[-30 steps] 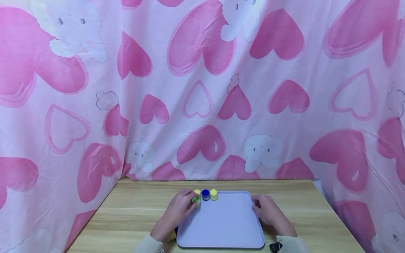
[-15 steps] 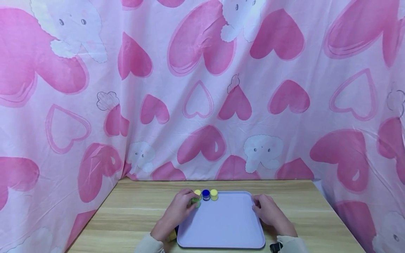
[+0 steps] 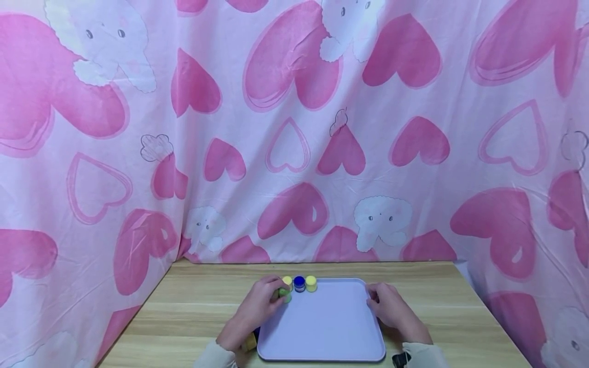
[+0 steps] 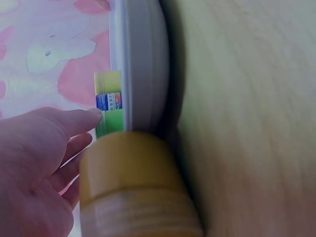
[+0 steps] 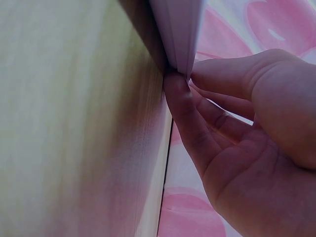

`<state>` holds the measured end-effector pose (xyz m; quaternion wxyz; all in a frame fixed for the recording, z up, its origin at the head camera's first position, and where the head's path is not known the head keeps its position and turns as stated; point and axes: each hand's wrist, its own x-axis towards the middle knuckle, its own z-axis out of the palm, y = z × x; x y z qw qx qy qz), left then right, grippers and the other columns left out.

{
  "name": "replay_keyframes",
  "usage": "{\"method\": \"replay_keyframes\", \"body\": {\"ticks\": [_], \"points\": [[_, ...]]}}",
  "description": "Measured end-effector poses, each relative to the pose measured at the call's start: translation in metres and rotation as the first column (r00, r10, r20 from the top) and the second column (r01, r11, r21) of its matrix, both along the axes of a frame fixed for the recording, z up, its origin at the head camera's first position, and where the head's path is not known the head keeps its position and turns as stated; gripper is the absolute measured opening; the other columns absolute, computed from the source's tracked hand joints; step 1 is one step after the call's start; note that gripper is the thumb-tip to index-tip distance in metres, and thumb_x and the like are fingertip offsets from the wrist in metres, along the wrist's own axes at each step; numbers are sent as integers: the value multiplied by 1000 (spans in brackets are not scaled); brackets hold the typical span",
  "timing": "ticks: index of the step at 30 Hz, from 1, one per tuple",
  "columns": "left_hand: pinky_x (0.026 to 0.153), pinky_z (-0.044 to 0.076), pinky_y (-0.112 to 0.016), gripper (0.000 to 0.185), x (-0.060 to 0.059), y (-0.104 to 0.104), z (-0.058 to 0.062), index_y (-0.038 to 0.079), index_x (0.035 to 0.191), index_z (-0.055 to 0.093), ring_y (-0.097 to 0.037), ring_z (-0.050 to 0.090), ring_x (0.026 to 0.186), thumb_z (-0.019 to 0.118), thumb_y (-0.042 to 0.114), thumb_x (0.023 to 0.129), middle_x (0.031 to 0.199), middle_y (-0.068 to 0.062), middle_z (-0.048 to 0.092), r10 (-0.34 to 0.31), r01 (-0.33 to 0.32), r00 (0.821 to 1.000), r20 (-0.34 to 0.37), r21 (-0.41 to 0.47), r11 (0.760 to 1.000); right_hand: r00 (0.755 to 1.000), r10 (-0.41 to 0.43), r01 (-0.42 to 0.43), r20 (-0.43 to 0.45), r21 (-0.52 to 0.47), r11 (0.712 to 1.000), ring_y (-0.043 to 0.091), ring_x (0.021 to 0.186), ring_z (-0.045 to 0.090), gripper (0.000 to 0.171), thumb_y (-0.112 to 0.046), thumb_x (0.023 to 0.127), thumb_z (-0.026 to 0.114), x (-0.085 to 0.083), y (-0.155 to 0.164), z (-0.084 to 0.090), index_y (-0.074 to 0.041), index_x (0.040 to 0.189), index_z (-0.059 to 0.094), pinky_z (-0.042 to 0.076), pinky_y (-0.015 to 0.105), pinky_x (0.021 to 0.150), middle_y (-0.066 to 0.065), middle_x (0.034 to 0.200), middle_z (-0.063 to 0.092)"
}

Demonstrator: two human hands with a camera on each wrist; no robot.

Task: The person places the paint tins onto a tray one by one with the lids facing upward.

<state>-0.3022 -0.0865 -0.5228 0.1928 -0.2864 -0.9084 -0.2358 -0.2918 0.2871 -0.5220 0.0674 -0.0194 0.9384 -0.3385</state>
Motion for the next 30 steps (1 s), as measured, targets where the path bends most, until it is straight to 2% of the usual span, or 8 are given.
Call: {"method": "replay_keyframes", "body": {"ticks": [6,10,14,17,19,24,30], "points": [[93,65,-37,22,4,-12,3,13,110,82,-20,73,106,89,14,89,112,-4,78,27,-27,1000,-7,6,1000,1000,-1,1,2,-1,1000,19,91,65,44,0,102,70,0,0,0,9,144,62,68,38,83,8,108,75],[91,65,-38,19,7,-21,4,14,111,81,-22,73,106,86,14,92,114,-5,78,52,-53,997,59,29,998,1000,-4,4,-2,4,1000,19,91,64,43,0,101,71,0,0,1,8,143,63,68,38,83,8,107,75],[103,63,-46,16,8,-30,4,16,112,81,-27,72,118,83,16,96,119,-6,78,79,-84,988,129,33,996,1000,-1,1,-10,9,1000,19,91,65,44,0,101,72,2,0,1,8,143,64,68,39,84,9,108,75],[106,62,-48,15,11,-38,5,17,113,81,-27,72,122,80,15,98,119,-3,79,88,-95,982,164,34,995,1000,-2,2,-11,8,1000,19,91,65,43,1,101,71,2,0,1,9,142,64,68,38,83,10,109,76],[106,62,-48,15,13,-43,4,17,113,81,-26,72,122,79,14,99,117,-1,78,93,-102,980,174,39,994,1000,-2,2,-10,7,1000,19,91,65,43,1,101,71,2,0,1,9,142,64,68,38,83,10,109,76],[103,62,-49,16,19,-58,2,14,114,81,-24,73,115,75,8,100,113,0,78,61,-75,981,186,73,994,1000,3,-3,0,11,1000,18,91,66,43,1,102,69,1,0,2,10,143,63,68,38,82,10,109,76],[101,63,-49,18,25,-73,2,12,117,80,-21,73,112,69,8,103,114,-1,77,51,-76,957,285,80,994,1000,1,-1,3,11,1000,18,92,67,43,0,101,70,1,-1,3,10,142,63,68,39,84,10,111,77]]}}
